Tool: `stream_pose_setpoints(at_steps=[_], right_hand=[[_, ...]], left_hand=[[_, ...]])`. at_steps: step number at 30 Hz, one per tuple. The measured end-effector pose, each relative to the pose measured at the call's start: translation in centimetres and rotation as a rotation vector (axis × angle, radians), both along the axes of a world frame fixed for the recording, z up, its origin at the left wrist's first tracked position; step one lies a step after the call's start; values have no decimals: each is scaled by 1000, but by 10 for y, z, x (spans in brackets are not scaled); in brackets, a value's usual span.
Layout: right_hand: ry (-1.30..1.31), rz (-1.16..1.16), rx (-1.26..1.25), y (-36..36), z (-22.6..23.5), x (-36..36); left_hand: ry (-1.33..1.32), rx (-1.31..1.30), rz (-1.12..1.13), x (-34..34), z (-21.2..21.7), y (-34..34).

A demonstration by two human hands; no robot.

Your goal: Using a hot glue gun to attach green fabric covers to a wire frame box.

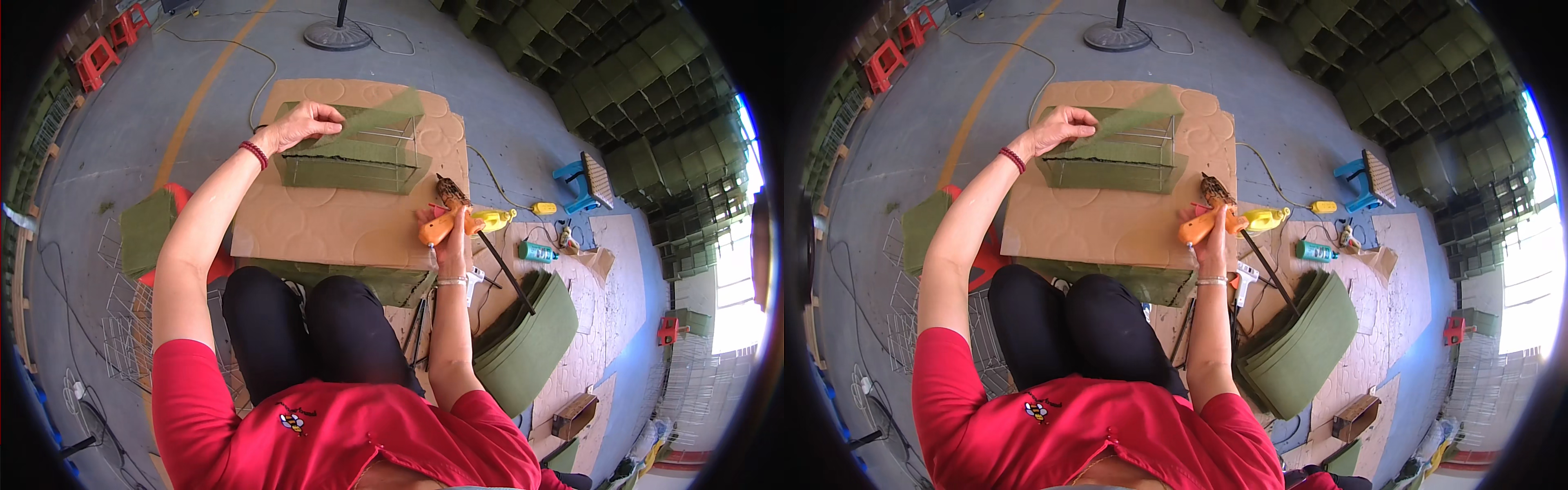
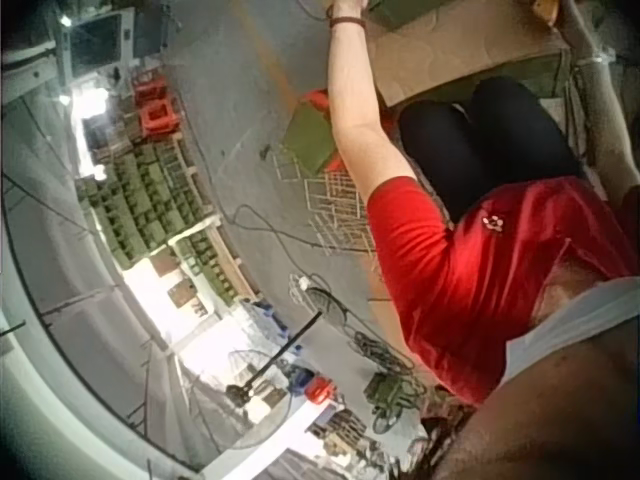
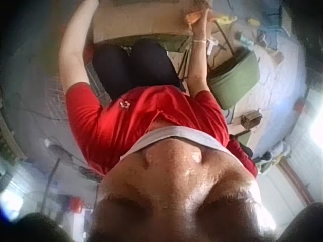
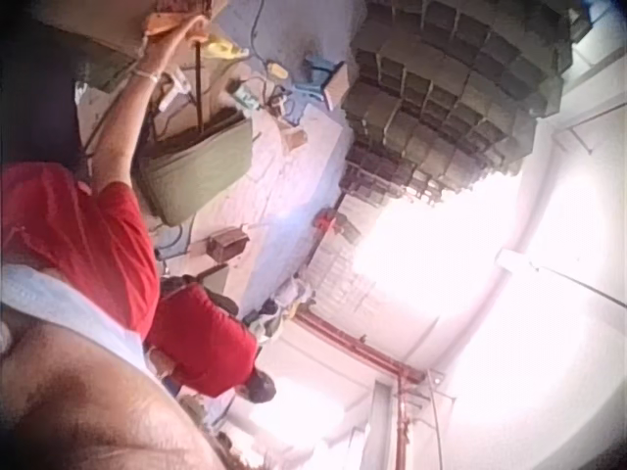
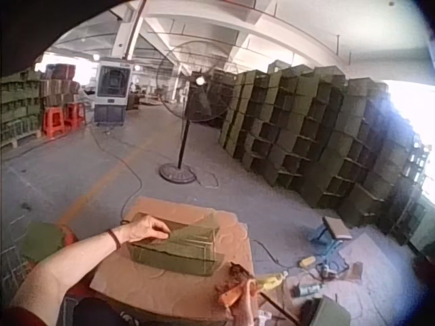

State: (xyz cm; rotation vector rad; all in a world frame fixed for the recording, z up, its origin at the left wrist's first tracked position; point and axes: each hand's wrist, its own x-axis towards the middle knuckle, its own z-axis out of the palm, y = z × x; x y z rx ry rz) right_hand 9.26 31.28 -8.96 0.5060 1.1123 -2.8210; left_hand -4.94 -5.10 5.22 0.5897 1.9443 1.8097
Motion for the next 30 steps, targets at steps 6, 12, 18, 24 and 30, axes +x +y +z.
stream_pose_setpoints(at_steps=[6,12,18,24,30], right_hand=[[-347,326,935,28,-2,10],[-117,-48,2162,4,43,9],[206,-143,1338,-11,100,-49],[151,-11,1022,-33,116,-65],[138,103,670,-30,69,-44]], left_hand=[[296,-211,-21,9,2,10],[549,-345,7,33,12,27],[752,-420,81,45,13,40],[930,-432,123,49,-4,39],[1006,-459,150,56,-7,42]])
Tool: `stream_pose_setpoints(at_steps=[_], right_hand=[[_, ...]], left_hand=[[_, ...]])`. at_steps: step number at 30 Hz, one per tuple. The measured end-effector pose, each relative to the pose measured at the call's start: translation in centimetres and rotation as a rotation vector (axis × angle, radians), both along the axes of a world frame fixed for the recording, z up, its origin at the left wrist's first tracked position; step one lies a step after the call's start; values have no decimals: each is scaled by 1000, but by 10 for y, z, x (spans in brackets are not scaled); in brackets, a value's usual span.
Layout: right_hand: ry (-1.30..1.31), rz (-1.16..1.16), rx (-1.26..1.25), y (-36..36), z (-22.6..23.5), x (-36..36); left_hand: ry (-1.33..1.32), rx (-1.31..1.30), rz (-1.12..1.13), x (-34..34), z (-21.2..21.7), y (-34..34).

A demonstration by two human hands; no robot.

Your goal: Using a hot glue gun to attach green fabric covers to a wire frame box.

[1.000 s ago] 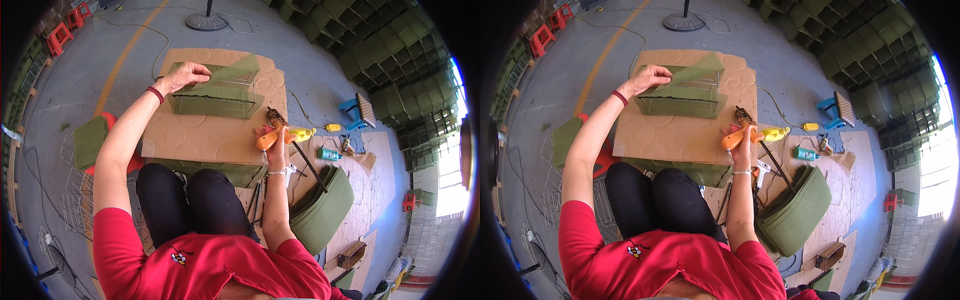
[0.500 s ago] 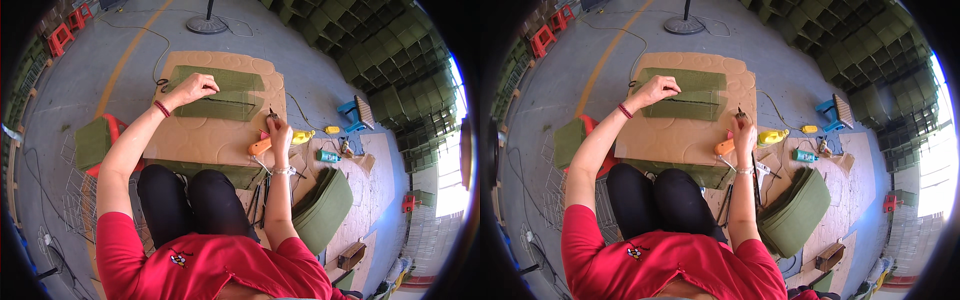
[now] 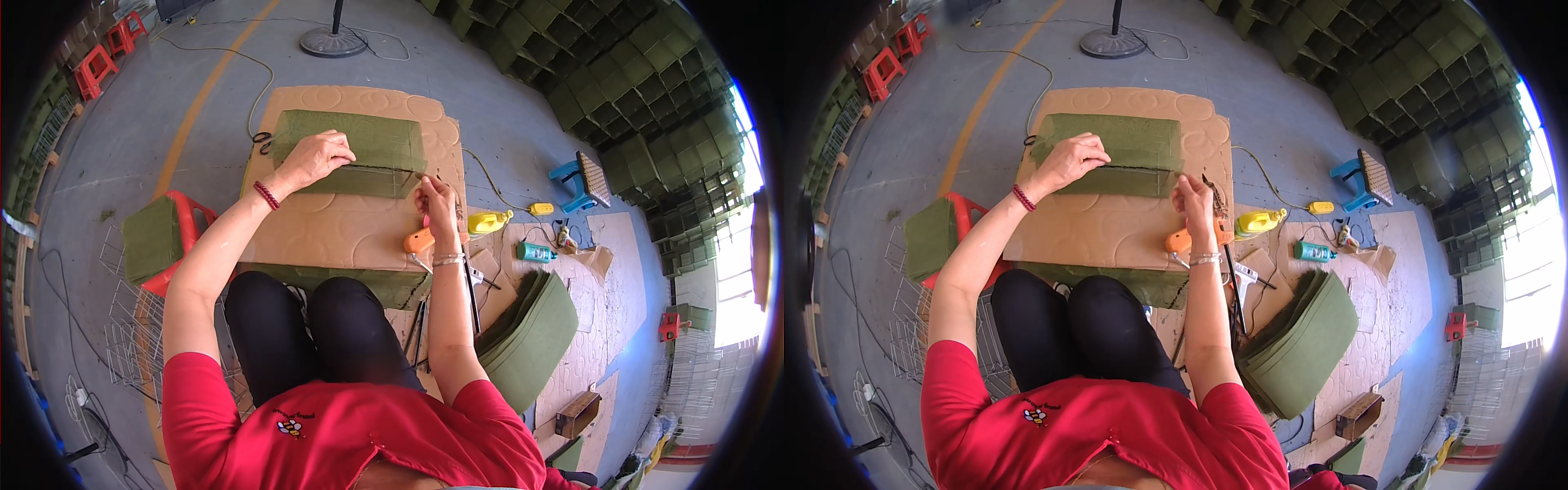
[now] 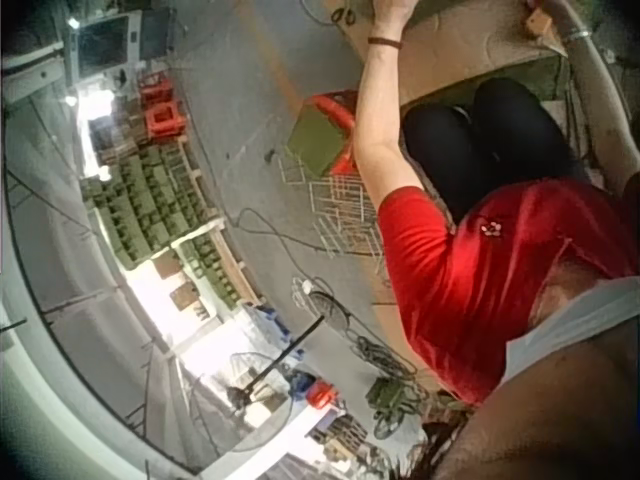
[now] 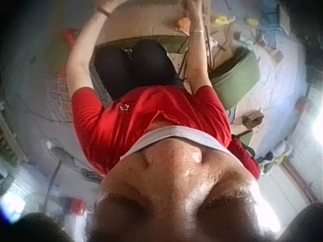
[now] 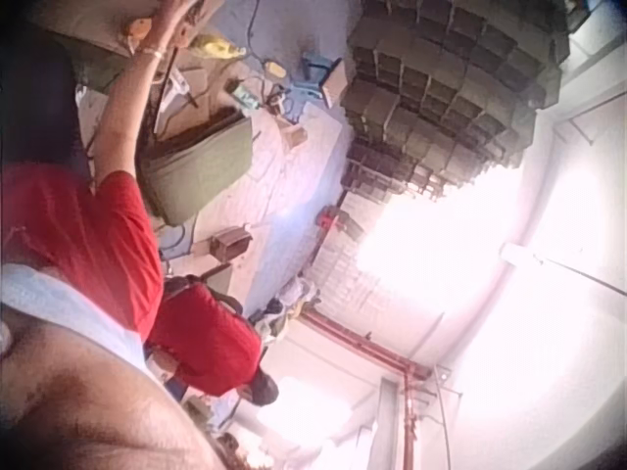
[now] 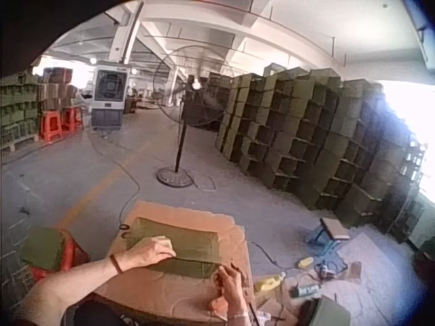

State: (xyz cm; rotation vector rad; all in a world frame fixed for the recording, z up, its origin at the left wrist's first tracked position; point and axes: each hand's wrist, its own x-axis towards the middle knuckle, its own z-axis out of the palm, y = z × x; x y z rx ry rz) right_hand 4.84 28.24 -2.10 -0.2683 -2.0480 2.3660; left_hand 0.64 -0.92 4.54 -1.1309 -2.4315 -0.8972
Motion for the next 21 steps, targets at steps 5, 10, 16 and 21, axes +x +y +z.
stream_pose_setpoints(at_steps=[5,10,16,21], right_hand=[[92,-151,29,3,13,-6],[5,-68,151,-3,40,-12],[32,-27,46,0,32,-20],[52,-23,-2,-3,32,-18]], left_hand=[[24,9,-3,-1,6,5],[-34,39,-3,2,0,3],[-64,24,-8,1,-2,5],[139,-125,5,3,-4,7]])
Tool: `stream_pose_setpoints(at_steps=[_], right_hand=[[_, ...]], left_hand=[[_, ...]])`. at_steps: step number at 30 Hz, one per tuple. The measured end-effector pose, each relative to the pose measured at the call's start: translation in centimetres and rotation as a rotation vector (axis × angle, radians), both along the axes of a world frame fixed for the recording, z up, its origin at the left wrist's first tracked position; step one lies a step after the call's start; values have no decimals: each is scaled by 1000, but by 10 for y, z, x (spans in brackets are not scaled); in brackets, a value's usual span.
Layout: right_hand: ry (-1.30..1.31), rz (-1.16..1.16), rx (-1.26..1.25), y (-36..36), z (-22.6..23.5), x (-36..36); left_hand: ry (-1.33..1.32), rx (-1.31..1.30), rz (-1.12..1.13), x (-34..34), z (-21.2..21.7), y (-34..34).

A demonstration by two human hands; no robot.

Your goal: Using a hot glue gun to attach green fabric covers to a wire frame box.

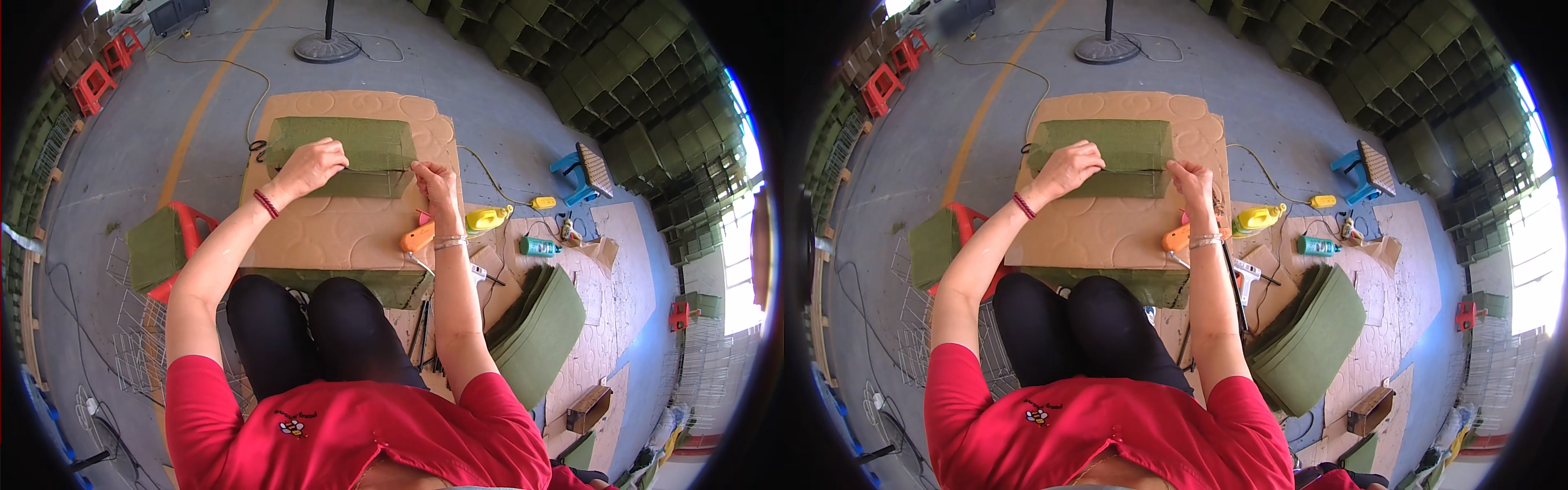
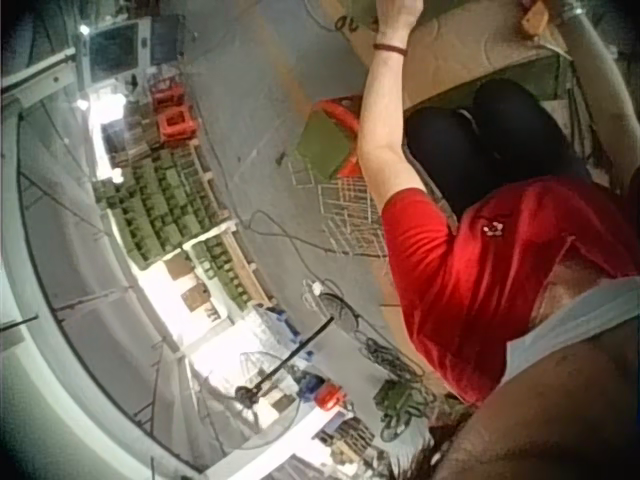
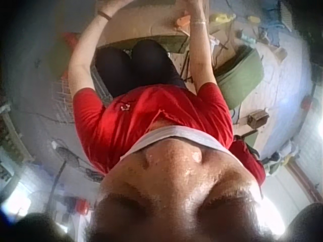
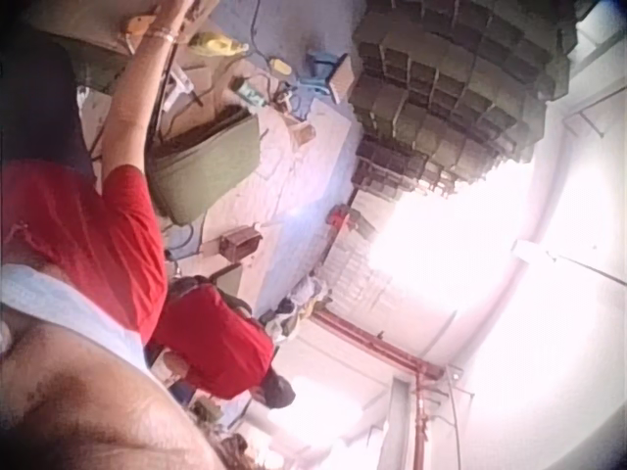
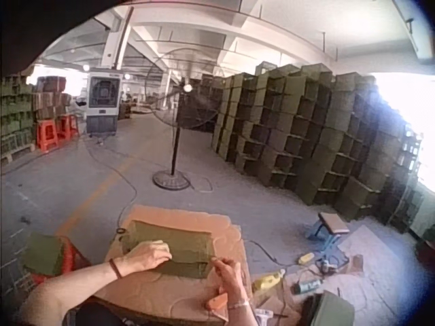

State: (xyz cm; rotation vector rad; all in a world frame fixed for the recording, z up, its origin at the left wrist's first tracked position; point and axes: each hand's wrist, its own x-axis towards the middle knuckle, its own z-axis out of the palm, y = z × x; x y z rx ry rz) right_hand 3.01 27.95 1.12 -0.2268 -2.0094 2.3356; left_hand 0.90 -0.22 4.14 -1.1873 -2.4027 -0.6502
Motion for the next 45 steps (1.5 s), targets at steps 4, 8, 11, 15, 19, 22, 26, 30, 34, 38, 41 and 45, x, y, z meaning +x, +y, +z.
stream_pose_setpoints(at_steps=[4,8,11,15,19,22,26,30,34,38,41,45], right_hand=[[18,2,-23,4,-8,0],[13,-4,-49,4,-10,0],[11,23,-70,0,-12,1],[228,-115,54,-2,-39,7],[188,-14,366,-1,-58,15],[186,-53,415,-5,-60,11],[154,-100,500,-15,-49,16],[225,-165,417,-14,-52,13],[152,-98,501,-13,-50,10],[162,-63,461,-13,-59,7],[224,-99,389,-15,-65,6],[190,-92,431,-9,-65,0]], left_hand=[[262,-101,-15,7,0,34],[328,-54,-3,10,5,85],[414,-63,52,3,-5,101],[325,-95,3,-6,-7,112],[251,-18,-5,-4,-6,107],[246,19,-24,-1,-5,109],[226,36,-47,2,-5,108],[200,64,-51,5,-6,110],[198,73,-33,5,-13,108],[197,66,-61,7,-18,109],[198,95,-66,8,-19,111],[207,94,-58,7,-20,113]])
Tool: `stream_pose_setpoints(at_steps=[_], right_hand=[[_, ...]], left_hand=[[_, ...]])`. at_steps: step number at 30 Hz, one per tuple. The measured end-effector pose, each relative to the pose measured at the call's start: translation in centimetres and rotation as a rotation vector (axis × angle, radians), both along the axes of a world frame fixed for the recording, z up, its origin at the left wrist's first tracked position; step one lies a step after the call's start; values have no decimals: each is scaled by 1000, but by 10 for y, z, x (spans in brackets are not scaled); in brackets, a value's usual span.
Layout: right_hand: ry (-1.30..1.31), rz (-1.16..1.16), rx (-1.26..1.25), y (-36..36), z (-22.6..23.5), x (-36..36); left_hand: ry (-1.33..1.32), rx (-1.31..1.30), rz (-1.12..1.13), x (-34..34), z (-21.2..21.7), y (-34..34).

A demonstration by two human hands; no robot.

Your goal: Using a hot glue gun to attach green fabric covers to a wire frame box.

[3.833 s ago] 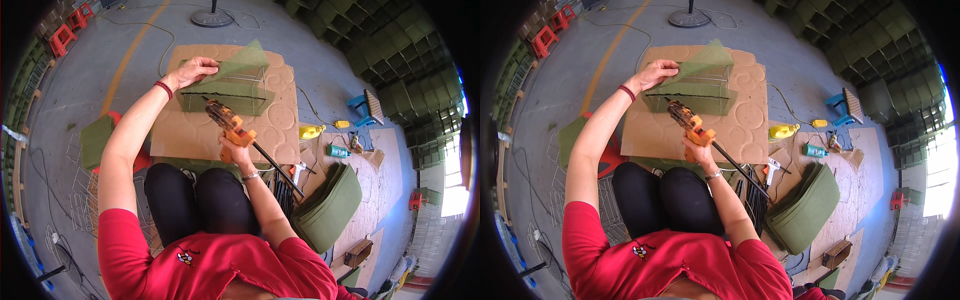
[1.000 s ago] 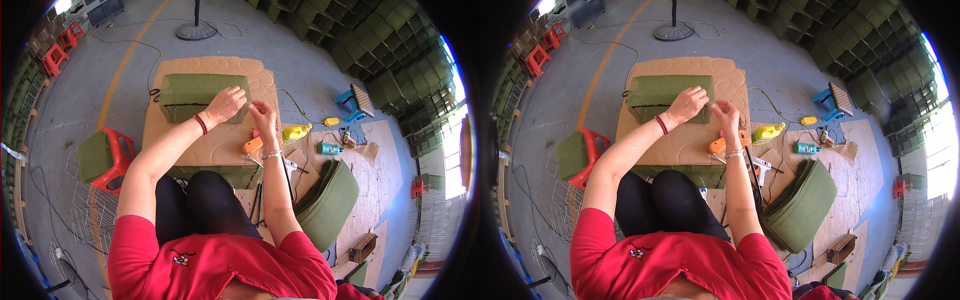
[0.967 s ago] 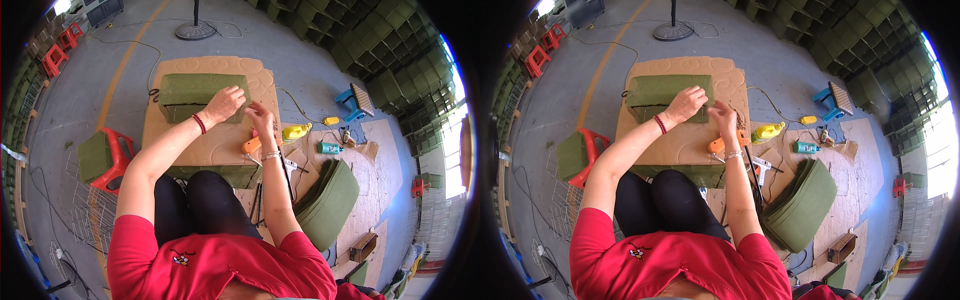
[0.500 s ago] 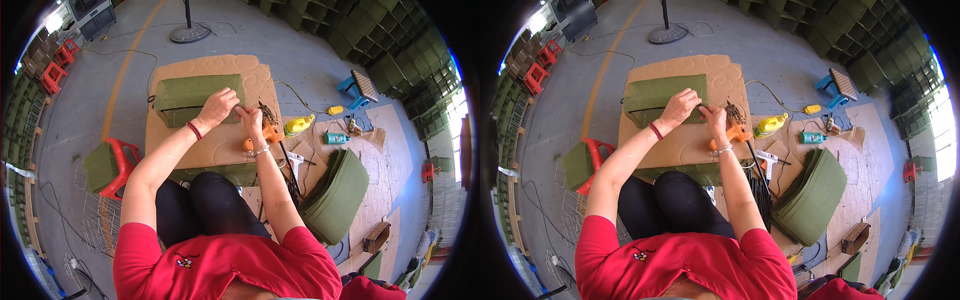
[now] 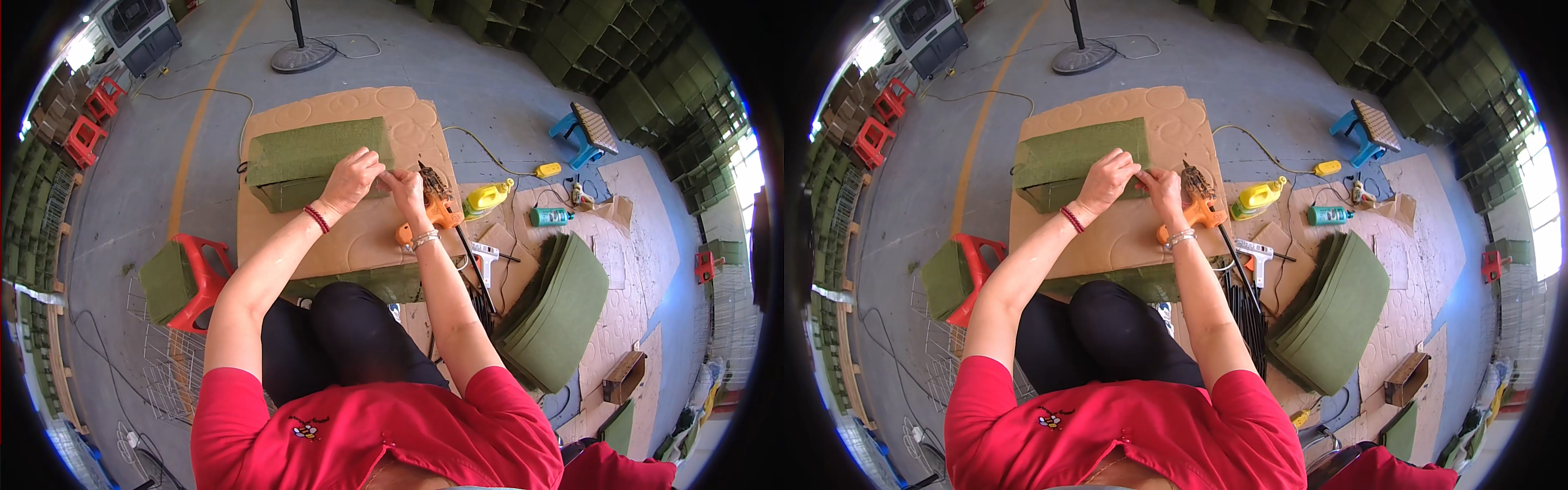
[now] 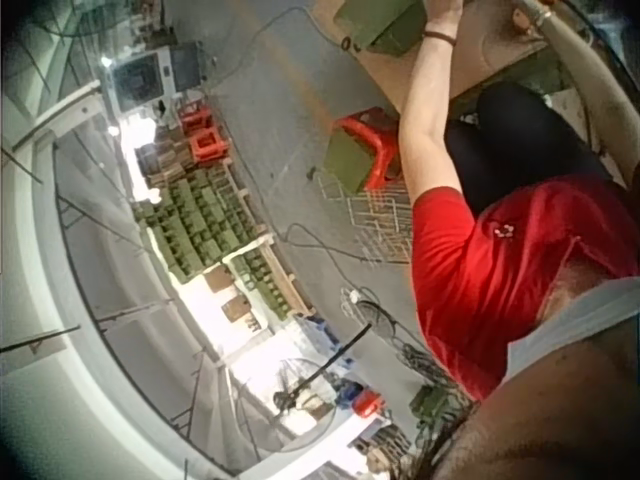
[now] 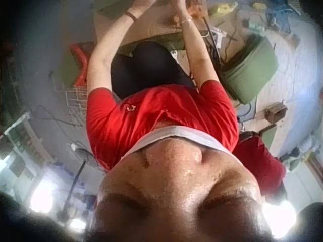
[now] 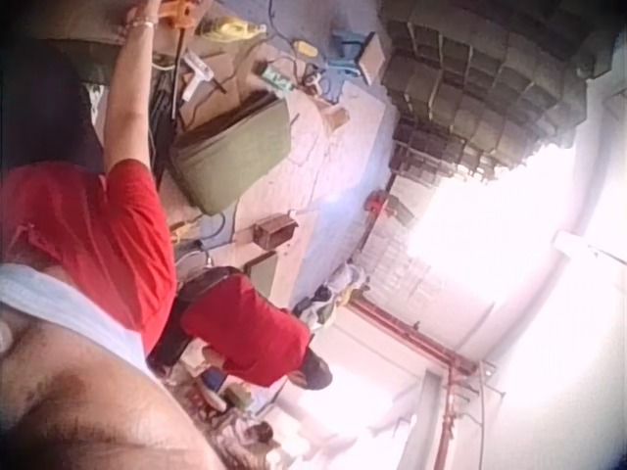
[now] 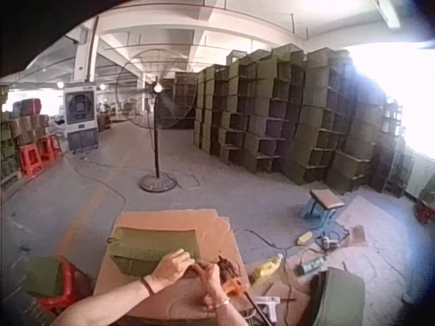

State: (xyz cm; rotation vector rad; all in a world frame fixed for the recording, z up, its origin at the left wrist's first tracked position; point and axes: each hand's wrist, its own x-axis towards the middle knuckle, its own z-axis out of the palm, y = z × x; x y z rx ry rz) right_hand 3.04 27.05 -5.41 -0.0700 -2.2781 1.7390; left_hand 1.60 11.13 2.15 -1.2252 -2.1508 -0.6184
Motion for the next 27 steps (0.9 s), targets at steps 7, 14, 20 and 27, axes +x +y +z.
stream_pose_setpoints(at_steps=[7,14,20,27], right_hand=[[-29,13,2,-5,17,9],[-11,14,19,-4,16,8],[50,43,-87,-2,11,5],[5,109,16,7,19,4]], left_hand=[[63,-19,44,4,-13,-3],[149,-55,56,4,-16,-1],[186,-122,34,3,-21,-1],[311,-171,116,6,-23,1]])
